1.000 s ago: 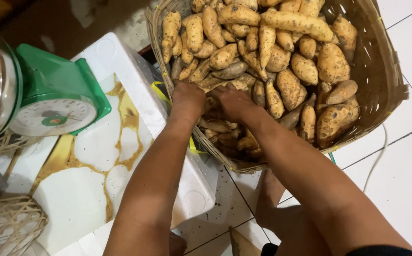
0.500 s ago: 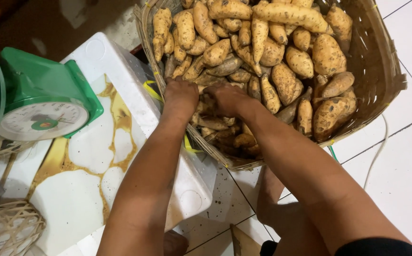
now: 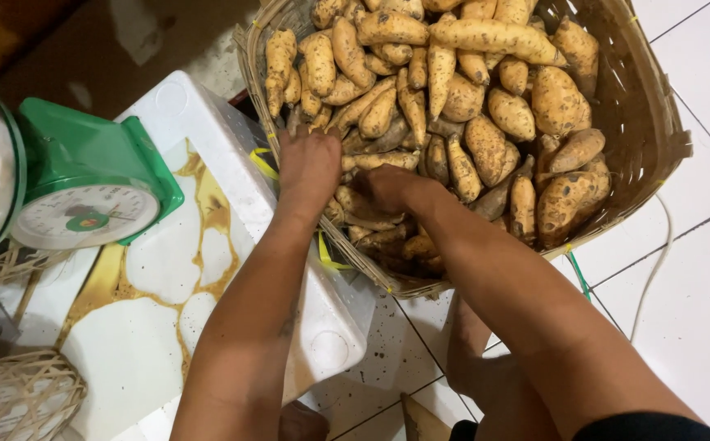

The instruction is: A person is sitting on a tiled floor, manually peeling and cleaning sweet potatoes by rubbing the skin with their hands and sorting them into various woven baskets.

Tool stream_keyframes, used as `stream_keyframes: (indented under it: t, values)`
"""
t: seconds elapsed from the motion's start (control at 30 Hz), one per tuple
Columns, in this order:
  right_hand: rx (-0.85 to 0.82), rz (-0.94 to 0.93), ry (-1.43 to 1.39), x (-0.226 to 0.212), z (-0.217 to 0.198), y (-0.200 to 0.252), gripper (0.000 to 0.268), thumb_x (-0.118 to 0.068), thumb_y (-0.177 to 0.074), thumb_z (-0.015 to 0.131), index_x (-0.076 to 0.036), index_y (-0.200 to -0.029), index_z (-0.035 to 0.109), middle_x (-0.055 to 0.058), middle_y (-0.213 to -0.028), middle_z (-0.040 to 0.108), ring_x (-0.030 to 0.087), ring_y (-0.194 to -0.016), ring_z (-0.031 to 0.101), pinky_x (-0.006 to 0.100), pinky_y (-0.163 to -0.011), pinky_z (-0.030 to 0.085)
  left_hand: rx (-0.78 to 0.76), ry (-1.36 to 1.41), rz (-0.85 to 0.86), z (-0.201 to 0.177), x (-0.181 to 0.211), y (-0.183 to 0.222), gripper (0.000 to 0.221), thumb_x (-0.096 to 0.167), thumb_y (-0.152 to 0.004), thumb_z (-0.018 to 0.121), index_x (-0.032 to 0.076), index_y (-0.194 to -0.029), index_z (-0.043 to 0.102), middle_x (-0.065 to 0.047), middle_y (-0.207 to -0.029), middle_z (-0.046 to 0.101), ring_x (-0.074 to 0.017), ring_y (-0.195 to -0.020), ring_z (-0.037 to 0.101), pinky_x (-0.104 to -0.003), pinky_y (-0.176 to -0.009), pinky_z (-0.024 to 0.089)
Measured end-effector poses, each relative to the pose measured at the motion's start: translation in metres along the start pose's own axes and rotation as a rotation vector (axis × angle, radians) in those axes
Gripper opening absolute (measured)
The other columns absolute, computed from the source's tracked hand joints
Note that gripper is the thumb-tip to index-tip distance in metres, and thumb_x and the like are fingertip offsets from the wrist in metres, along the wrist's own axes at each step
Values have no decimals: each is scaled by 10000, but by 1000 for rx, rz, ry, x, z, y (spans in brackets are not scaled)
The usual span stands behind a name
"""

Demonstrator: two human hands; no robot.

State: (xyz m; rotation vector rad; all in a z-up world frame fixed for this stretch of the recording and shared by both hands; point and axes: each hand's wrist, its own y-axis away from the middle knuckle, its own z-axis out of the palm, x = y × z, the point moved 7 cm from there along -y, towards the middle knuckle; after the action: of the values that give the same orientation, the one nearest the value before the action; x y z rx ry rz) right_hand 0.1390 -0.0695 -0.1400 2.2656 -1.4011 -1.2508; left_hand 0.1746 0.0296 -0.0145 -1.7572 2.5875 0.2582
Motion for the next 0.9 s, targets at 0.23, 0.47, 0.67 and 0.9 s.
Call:
stream_keyframes:
  t: [0.23,0.47,0.67,0.9]
  values:
    - [112,63,8,15,-4,-4,431,-416,-897,630,-228,-1285,626,158,-1323,635,431,-1149,662,524,-945,576,66,209,-79,5,-12,-3,272,2,-909,505,68,-1102,684,-132,-852,726,-370,-898,688,-524,-922,386]
    - [295,31,189,-8,-37,-13,436,-357,-936,600,-168,-1328,593,123,-1379,504,402,-1244,593,520,-938,587,89,109,-46,17,-10,-9,206,136,-889,528,126,-874,733,-85,-705,701,-316,-785,701,-498,-897,347]
    - [467,91,482,-11,-81,-12,472,-347,-878,699,-158,-1301,608,104,-1368,453,364,-1337,424,480,-1048,474,3,189,-106,8,-11,-9,289,300,-898,480,123,-970,697,-108,-795,733,-351,-863,718,-522,-933,335]
    - [620,50,337,-40,-103,47,577,-4,-959,606,-146,-1497,454,212,-1560,267,444,-1464,318,525,-1175,390,0,227,-110,-5,-12,-9,251,238,-934,470,88,-1057,629,-102,-758,717,-320,-834,721,-549,-985,353]
